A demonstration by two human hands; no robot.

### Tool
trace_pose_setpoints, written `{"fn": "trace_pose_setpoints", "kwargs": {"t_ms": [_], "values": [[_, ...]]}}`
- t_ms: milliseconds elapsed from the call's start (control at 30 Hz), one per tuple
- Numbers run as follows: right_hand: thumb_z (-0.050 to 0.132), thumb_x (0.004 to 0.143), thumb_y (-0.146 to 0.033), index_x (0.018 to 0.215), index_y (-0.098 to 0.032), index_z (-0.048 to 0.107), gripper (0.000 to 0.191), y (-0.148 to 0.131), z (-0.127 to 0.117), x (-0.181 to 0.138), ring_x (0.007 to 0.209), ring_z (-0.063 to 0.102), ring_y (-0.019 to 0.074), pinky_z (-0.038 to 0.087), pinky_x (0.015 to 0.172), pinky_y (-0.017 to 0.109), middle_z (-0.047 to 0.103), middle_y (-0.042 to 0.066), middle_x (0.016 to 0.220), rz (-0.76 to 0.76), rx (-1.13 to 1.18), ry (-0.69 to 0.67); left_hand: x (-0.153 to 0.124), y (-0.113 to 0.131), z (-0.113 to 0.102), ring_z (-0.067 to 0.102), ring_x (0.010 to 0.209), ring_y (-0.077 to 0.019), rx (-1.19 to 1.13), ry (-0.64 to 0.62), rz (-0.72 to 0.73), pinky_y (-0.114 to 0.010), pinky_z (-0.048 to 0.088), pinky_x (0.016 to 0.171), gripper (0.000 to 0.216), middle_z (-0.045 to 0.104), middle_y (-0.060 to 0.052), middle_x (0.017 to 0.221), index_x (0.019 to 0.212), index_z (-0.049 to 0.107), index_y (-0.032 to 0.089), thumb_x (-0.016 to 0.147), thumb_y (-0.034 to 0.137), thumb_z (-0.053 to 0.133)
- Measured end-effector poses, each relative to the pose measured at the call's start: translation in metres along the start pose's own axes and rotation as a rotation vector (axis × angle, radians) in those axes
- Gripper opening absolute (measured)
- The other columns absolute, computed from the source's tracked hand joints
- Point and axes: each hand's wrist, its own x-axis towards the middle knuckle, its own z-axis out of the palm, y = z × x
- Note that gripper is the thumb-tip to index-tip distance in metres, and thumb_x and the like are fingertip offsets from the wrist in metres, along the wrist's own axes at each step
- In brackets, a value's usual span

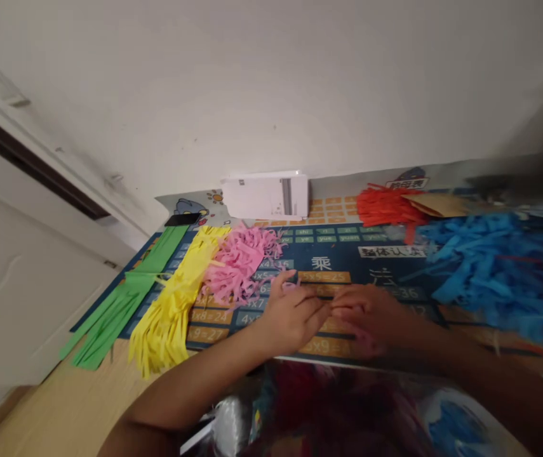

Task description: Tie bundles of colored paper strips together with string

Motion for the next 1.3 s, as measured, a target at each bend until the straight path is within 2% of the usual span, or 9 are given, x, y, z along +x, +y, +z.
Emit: {"fn": "trace_pose_setpoints", "kwargs": {"t_ms": [133, 333, 467, 667, 800, 933, 1067, 1167, 1300], "values": [[0.073, 0.073, -0.048, 0.065, -0.020, 0.070, 0.029, -0.018, -0.003, -0.010, 0.054, 0.048, 0.0116, 0.035, 0.054, 0.026, 0.060, -0.002, 0.060, 0.237, 0.651, -0.085, 0.007, 0.011, -0.019, 0.069, 0.087, -0.0137, -0.108, 0.188, -0.027, -0.049, 0.022, 0.117, 0.013, 0.078, 0.005, 0.091, 0.101, 0.068, 0.027, 0.096, 0.021, 0.058], [0.085, 0.062, -0.047, 0.065, -0.019, 0.067, 0.034, -0.030, 0.033, -0.025, 0.053, 0.046, 0.0087, 0.037, 0.051, 0.022, 0.058, -0.002, 0.062, 0.316, 1.061, 0.360, 0.013, 0.040, 0.002, 0.068, 0.081, -0.0160, -0.466, 0.291, -0.502, -0.040, 0.049, 0.092, 0.022, 0.075, -0.002, 0.083, 0.083, 0.072, 0.024, 0.096, 0.034, 0.057], [0.089, 0.057, -0.043, 0.074, -0.021, 0.064, 0.037, -0.033, 0.046, -0.029, 0.043, 0.045, 0.0084, 0.037, 0.043, 0.021, 0.054, -0.005, 0.054, 0.404, 1.214, 0.480, 0.013, 0.053, 0.012, 0.067, 0.080, -0.0181, -0.598, 0.336, -0.628, -0.038, 0.054, 0.080, 0.024, 0.073, -0.005, 0.081, 0.083, 0.073, 0.023, 0.094, 0.037, 0.057], [0.088, 0.059, -0.038, 0.068, -0.021, 0.064, 0.030, -0.034, 0.052, -0.030, 0.049, 0.050, 0.0085, 0.040, 0.045, 0.021, 0.058, -0.004, 0.064, 0.319, 1.229, 0.515, 0.013, 0.053, 0.014, 0.067, 0.079, -0.0162, -0.691, 0.388, -0.529, -0.034, 0.053, 0.080, 0.015, 0.074, -0.004, 0.081, 0.088, 0.075, 0.021, 0.091, 0.032, 0.064], [0.078, 0.070, -0.042, 0.073, -0.023, 0.069, 0.022, -0.013, 0.031, -0.023, 0.067, 0.060, 0.0145, 0.048, 0.062, 0.027, 0.065, -0.001, 0.076, 0.242, 0.840, 0.480, 0.008, 0.047, 0.012, 0.065, 0.078, -0.0160, -0.779, 0.373, -0.572, -0.031, 0.051, 0.076, 0.012, 0.073, -0.004, 0.081, 0.086, 0.076, 0.021, 0.090, 0.027, 0.066], [0.061, 0.087, -0.031, 0.087, -0.021, 0.072, 0.015, 0.047, -0.024, 0.003, 0.092, 0.064, 0.0211, 0.048, 0.084, 0.032, 0.071, 0.006, 0.095, 0.404, -0.182, 0.484, 0.005, 0.041, 0.011, 0.064, 0.078, -0.0152, -1.114, 0.426, -0.902, -0.026, 0.049, 0.074, 0.014, 0.070, -0.004, 0.083, 0.081, 0.071, 0.019, 0.087, 0.030, 0.067], [0.064, 0.079, -0.014, 0.077, -0.016, 0.070, 0.007, 0.095, -0.054, 0.030, 0.094, 0.064, 0.0265, 0.047, 0.082, 0.035, 0.070, 0.014, 0.093, 0.488, -0.362, 0.447, 0.011, 0.038, 0.019, 0.046, 0.049, -0.0083, -1.683, 0.405, -1.182, -0.021, 0.043, 0.055, 0.026, 0.055, 0.005, 0.061, 0.081, 0.055, 0.019, 0.084, 0.042, 0.067], [0.060, 0.081, -0.011, 0.071, -0.016, 0.068, 0.014, 0.088, -0.049, 0.032, 0.090, 0.065, 0.0247, 0.047, 0.079, 0.033, 0.071, 0.012, 0.089, 0.449, -0.384, 0.408, 0.014, 0.035, 0.025, 0.039, 0.046, -0.0077, -1.511, 0.304, -1.080, -0.021, 0.039, 0.052, 0.027, 0.048, 0.008, 0.057, 0.081, 0.054, 0.019, 0.087, 0.044, 0.064], [0.063, 0.085, -0.026, 0.087, -0.023, 0.073, 0.010, 0.038, -0.018, 0.005, 0.088, 0.067, 0.0189, 0.049, 0.079, 0.029, 0.074, 0.003, 0.092, 0.284, -0.245, 0.342, 0.011, 0.033, 0.024, 0.062, 0.076, -0.0152, -0.975, 0.188, -0.792, -0.026, 0.046, 0.072, 0.019, 0.068, -0.004, 0.081, 0.085, 0.065, 0.017, 0.094, 0.031, 0.056]]}}
